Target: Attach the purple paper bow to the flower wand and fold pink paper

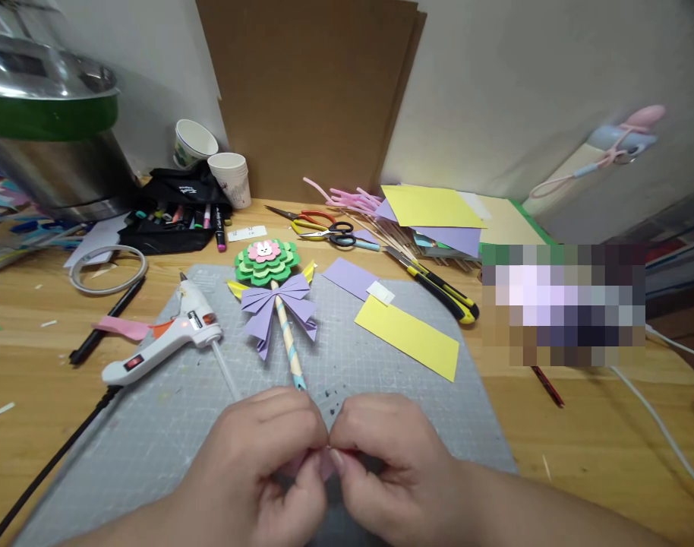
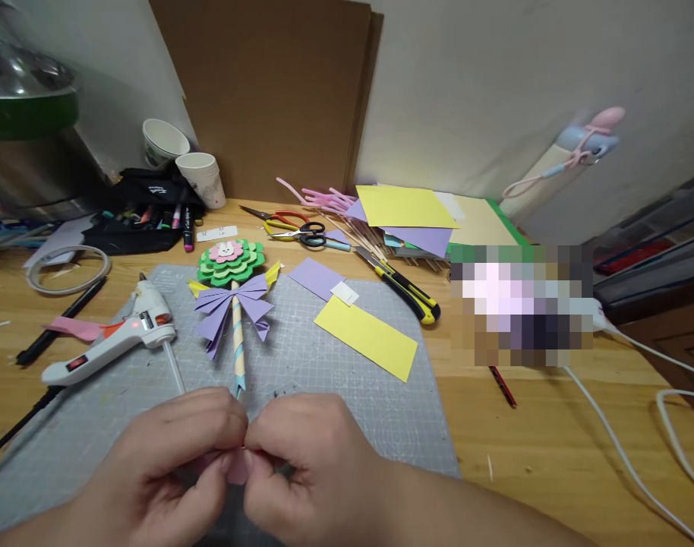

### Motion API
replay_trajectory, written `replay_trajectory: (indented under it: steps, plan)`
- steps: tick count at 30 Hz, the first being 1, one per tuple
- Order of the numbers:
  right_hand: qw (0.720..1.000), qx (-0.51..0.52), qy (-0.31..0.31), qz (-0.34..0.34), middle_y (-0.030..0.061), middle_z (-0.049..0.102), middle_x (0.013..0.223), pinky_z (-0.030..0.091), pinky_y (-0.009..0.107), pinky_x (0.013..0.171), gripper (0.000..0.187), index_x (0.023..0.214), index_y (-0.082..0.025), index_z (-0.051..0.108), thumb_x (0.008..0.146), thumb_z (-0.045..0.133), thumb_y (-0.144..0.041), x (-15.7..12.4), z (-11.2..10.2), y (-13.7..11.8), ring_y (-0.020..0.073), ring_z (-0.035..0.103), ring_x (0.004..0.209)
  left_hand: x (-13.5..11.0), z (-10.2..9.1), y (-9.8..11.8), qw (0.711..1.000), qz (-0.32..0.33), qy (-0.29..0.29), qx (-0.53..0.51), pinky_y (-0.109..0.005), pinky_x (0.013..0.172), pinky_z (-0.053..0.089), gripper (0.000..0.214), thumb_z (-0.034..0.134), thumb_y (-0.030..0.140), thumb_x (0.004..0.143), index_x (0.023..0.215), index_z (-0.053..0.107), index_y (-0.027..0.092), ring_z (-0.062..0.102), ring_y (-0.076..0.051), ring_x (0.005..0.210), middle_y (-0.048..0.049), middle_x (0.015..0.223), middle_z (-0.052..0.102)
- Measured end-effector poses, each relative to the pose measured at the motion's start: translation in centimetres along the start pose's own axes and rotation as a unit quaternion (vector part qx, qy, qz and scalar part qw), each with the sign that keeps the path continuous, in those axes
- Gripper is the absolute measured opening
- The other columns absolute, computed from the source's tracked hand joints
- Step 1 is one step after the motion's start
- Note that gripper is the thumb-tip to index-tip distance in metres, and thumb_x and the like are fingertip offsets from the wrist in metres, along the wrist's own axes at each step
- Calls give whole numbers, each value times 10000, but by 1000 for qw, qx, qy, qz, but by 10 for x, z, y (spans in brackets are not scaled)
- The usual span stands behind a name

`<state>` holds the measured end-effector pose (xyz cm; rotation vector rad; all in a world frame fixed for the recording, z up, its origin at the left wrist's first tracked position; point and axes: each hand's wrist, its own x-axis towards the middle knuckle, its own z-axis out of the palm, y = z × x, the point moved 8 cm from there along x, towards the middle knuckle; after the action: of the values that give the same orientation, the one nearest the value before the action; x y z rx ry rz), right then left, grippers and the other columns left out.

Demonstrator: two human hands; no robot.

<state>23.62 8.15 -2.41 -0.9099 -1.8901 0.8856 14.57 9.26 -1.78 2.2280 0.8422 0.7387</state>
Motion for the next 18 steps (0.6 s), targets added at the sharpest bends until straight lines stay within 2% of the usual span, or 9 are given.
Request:
replay_trajectory:
  steps: [4,10,13,16,18]
  plan:
    - [999,22,39,9,-65,384,522,305,194,468,197,573,-196,411,732,493,-114,1,-7,-3,70,377,473,-2,-1,-1,1000,-14,4,3,-218,483,299,178,443,57,681,618,378,211,433,-98,513,61,542,432]
    - [993,26,102,60,-57,391,508,282,206,423,183,549,-194,449,694,493,-90,-1,-26,2,74,362,441,1,-16,-4,998,-49,37,-7,-224,472,301,185,437,84,733,613,383,213,415,-100,503,55,556,399]
    - [986,47,147,63,-49,413,512,304,232,443,187,559,-203,456,702,499,-90,-6,-36,4,95,394,454,-3,-27,-15,993,-98,69,-23,-241,468,301,189,447,118,752,606,381,218,398,-114,504,48,561,380]
    - [969,104,200,98,-37,464,538,348,258,486,173,610,-208,500,758,512,-119,-13,-44,14,121,438,497,-10,-38,-28,977,-158,129,-59,-246,475,320,217,432,138,787,595,375,221,384,-127,517,44,566,354]
    - [945,184,216,161,-35,489,547,363,253,487,165,637,-203,521,797,531,-166,-17,-40,29,121,452,500,-12,-38,-30,969,-164,150,-103,-235,498,376,198,437,145,819,638,446,226,433,-132,548,39,594,419]
